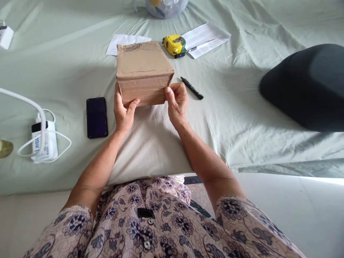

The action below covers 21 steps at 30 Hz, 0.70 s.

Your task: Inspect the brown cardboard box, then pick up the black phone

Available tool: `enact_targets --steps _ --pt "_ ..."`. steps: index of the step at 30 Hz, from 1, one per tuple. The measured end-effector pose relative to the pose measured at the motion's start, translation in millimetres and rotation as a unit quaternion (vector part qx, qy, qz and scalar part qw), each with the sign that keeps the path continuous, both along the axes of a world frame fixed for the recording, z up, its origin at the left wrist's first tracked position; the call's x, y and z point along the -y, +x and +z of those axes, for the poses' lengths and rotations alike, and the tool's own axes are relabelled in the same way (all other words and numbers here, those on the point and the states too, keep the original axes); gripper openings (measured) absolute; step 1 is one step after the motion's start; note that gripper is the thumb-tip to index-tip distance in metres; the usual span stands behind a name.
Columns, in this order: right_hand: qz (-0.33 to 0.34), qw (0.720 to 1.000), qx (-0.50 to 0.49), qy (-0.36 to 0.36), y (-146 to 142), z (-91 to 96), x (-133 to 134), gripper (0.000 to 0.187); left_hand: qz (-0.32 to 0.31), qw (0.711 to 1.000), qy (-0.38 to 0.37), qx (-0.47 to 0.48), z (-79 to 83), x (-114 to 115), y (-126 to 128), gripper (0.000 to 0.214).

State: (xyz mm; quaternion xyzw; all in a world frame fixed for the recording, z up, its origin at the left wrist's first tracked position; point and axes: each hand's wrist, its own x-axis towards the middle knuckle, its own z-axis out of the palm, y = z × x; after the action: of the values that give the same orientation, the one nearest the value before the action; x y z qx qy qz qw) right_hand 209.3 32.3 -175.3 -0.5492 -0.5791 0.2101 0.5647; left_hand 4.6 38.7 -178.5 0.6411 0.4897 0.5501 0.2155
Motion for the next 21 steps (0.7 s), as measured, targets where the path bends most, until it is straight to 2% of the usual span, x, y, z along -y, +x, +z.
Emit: enact_targets --steps 4,9,12,15,19,21 --pt "0.041 0.999 0.009 -0.005 -3.0 -1.7 1.8 0.053 -0.009 1.0 -0.007 0.02 1.2 -1.7 -2.5 0.094" --pt "0.063 0.997 -0.033 0.0 -8.8 -2.4 0.6 0.052 0.001 1.0 -0.005 0.017 -0.4 -6.7 -7.6 0.095" --pt "0.064 0.998 0.003 0.01 5.4 4.1 -1.3 0.049 0.006 1.0 -0.001 0.017 -3.5 -11.0 -11.1 0.096" --pt "-0.028 0.995 0.093 0.016 43.1 1.1 -7.5 0.039 0.011 1.0 0.003 0.019 -5.8 -15.2 -15.2 0.097" --pt "-0.189 0.971 0.135 -0.05 96.4 -26.9 -18.5 0.032 0.004 1.0 0.007 0.027 -5.3 -17.2 -19.2 0.098" --pt "-0.212 0.964 0.137 -0.087 108.1 -40.7 -21.5 0.029 0.0 1.0 0.001 0.024 -4.0 -16.9 -20.0 0.098"
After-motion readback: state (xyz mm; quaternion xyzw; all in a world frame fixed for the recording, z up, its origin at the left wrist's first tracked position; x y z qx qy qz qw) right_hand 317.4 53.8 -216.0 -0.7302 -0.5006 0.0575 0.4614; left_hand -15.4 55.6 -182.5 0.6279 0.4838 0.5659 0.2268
